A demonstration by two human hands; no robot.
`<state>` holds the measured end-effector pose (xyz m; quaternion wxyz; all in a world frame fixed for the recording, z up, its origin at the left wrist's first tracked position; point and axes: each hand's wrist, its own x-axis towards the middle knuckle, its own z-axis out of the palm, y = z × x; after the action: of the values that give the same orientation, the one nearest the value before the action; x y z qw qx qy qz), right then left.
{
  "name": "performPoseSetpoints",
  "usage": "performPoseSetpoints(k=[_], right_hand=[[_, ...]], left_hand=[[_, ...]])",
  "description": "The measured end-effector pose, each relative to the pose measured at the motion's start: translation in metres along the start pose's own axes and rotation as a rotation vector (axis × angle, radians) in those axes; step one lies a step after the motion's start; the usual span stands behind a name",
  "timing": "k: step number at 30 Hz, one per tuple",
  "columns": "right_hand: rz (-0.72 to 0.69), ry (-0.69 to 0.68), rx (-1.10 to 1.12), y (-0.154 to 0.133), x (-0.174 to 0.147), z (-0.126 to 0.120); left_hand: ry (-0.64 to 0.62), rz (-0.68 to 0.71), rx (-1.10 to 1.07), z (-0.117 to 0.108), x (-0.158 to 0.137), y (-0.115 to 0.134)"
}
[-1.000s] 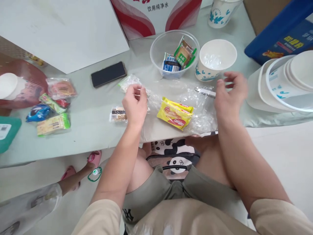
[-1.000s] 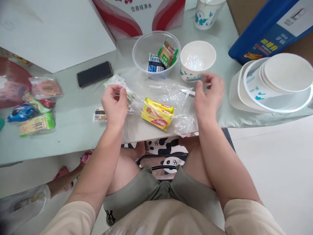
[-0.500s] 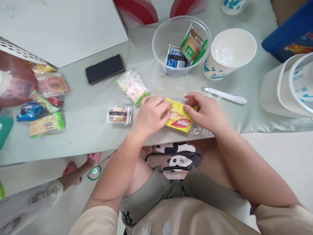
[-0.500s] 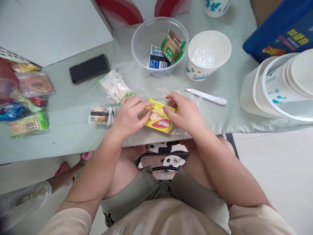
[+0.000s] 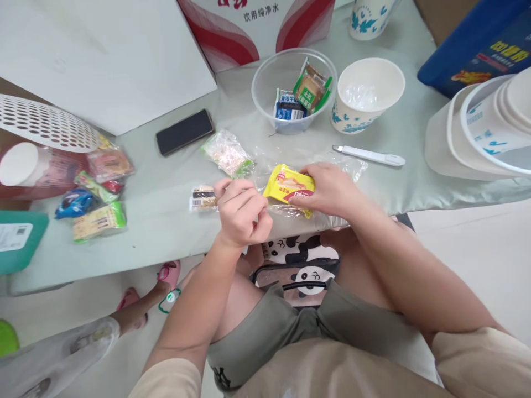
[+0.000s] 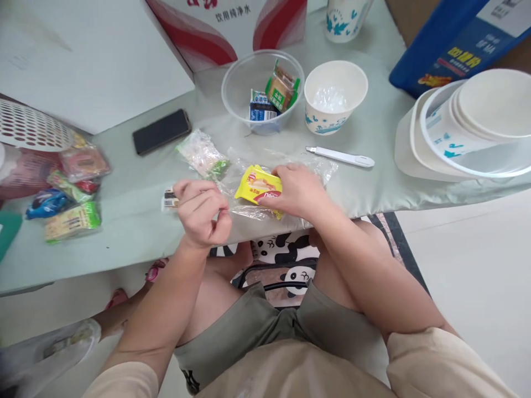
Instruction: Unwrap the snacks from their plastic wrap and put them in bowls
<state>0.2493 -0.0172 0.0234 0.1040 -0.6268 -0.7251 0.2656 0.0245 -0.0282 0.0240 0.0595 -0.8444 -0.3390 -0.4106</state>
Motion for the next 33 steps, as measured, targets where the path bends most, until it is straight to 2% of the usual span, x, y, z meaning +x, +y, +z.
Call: performPoseSetpoints(k=[3, 8, 15, 18, 20, 23, 25, 27, 29, 31, 33], right_hand=[[0.019, -0.022, 0.002, -0.001, -0.005, -0.001], [0.057, -0.062, -0.044, -0.004, -0.014, -0.007], [-0.106, -0.049, -0.196, -0.019, -0.039, 0.003], [-0.081, -0.029, -0.184, -0.023, -0.047, 0.007], [-0.055, -0.076, -0.131, -0.02, -0.047, 0.005], [-0.077, -0.193, 0.042, -0.008, -0.044, -0.005], [-0.115, -0.178, 0.2, 0.004, -0.041, -0.012], [-0.084, -0.093, 0.401, 0.017, -0.041, -0.017], [0.011, 0.018, 0.676, 0.029, -0.042, -0.018], [0.07, 0.185, 0.965, 0.038, -0.043, -0.016], [0.034, 0.409, 1.152, 0.041, -0.043, -0.015]], left_hand=[[0.001, 0.055, -0.045, -0.005, -0.001, -0.002], [-0.058, 0.027, -0.16, -0.009, -0.003, 0.001], [-0.172, 0.036, -0.175, -0.007, -0.003, 0.005], [-0.179, 0.03, -0.193, -0.004, -0.004, 0.006], [-0.171, 0.025, -0.213, -0.003, -0.004, 0.007], [-0.167, 0.026, -0.224, -0.003, -0.005, 0.011], [-0.172, 0.031, -0.225, -0.003, -0.005, 0.012], [-0.172, 0.032, -0.223, -0.002, -0.006, 0.013], [-0.169, 0.026, -0.223, -0.001, -0.008, 0.013], [-0.159, 0.014, -0.223, 0.002, -0.01, 0.013], [-0.147, 0.009, -0.222, 0.005, -0.012, 0.013]])
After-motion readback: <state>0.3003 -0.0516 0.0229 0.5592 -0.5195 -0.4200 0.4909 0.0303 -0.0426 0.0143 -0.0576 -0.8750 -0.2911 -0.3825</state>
